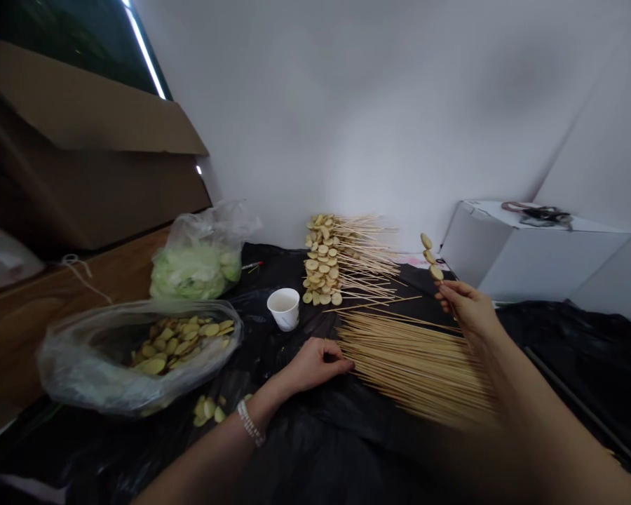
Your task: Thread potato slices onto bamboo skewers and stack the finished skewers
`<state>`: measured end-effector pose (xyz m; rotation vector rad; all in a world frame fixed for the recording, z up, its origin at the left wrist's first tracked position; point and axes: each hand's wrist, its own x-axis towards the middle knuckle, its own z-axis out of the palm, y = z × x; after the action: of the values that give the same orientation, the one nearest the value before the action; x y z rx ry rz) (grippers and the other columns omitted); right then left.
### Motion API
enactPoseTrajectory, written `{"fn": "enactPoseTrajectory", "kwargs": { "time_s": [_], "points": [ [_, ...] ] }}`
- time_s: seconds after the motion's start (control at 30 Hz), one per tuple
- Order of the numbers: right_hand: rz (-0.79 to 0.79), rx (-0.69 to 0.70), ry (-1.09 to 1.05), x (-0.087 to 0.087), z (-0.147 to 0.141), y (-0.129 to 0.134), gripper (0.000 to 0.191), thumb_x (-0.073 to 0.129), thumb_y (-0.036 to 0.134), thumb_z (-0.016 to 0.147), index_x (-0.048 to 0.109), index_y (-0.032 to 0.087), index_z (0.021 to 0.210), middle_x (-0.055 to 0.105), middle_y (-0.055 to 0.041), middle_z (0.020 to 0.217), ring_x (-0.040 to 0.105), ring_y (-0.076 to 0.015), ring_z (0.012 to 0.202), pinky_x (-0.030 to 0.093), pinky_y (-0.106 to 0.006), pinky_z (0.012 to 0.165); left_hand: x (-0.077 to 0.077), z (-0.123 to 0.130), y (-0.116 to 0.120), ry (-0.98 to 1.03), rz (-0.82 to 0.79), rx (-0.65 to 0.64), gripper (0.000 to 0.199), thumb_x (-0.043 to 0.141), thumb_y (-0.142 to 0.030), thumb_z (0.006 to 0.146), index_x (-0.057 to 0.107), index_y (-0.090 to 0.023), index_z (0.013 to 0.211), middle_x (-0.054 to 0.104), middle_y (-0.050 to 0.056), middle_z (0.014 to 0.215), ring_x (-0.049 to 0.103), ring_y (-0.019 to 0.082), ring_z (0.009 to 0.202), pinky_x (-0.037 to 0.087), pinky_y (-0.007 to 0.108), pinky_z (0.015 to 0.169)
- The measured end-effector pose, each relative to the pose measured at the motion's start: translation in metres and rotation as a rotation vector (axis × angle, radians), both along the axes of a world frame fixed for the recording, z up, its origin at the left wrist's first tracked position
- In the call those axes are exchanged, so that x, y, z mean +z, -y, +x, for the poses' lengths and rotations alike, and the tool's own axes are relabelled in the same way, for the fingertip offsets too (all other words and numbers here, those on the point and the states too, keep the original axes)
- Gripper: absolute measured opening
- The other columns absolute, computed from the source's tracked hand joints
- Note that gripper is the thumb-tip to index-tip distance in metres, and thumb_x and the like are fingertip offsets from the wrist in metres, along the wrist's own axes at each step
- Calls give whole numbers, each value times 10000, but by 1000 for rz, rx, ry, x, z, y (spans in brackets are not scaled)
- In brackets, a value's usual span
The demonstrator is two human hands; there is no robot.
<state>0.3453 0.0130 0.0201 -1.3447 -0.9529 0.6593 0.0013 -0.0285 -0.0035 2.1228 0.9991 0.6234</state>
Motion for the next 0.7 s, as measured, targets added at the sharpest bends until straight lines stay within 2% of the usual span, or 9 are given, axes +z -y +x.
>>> {"fn": "enactPoseTrajectory", "kwargs": {
  "time_s": [0.1, 0.2, 0.33, 0.4, 0.47, 0.63, 0.7],
  "points": [
    [-60, 25, -71, 6, 13, 0, 157, 718, 273, 636, 682, 202, 772, 626, -45, 644, 512, -79, 460, 406, -211, 395, 0, 1, 0, -16, 10, 16, 425, 556, -542, 770, 709, -152, 698, 615, -11, 627, 491, 106, 591, 292, 228, 544],
    [-116, 32, -93, 8, 21, 2, 139, 727, 221, 616, 700, 213, 752, 639, -55, 654, 533, -98, 491, 417, -214, 399, 1, 2, 0, -25, 29, 23, 411, 563, -539, 764, 713, -162, 700, 613, -15, 626, 493, 105, 594, 281, 229, 540],
    [-163, 45, 3, 8, 13, -1, 173, 726, 267, 625, 710, 205, 786, 677, -66, 718, 569, -118, 560, 438, -227, 450, 2, 3, 2, -55, 54, 38, 390, 573, -526, 763, 714, -168, 694, 621, -10, 628, 498, 110, 598, 269, 229, 533],
    [-143, 76, 174, 12, -2, -8, 233, 721, 336, 634, 713, 196, 819, 693, -50, 750, 570, -125, 582, 451, -246, 496, 2, 3, 2, -55, 57, 38, 382, 571, -518, 769, 716, -171, 702, 633, -6, 641, 509, 114, 608, 275, 228, 537],
    [-128, 114, 226, 17, -23, -19, 285, 751, 356, 602, 727, 188, 831, 709, -43, 786, 586, -141, 634, 472, -268, 570, 2, 2, 3, -50, 60, 31, 381, 565, -516, 775, 719, -173, 713, 643, -4, 653, 518, 116, 613, 283, 228, 543],
    [16, 205, 573, 24, -85, -56, 194, 687, 328, 683, 741, 177, 793, 734, -65, 852, 647, -214, 809, 480, -343, 769, 4, 1, 2, -61, 63, 13, 351, 570, -484, 783, 726, -175, 724, 651, 0, 654, 520, 115, 604, 293, 227, 550],
    [45, 232, 606, 21, -108, -72, 192, 666, 318, 700, 739, 171, 799, 736, -64, 860, 649, -216, 824, 474, -349, 799, 4, 1, 2, -67, 56, 14, 339, 575, -478, 782, 730, -180, 738, 660, 1, 662, 524, 117, 606, 300, 225, 553]
  ]
}}
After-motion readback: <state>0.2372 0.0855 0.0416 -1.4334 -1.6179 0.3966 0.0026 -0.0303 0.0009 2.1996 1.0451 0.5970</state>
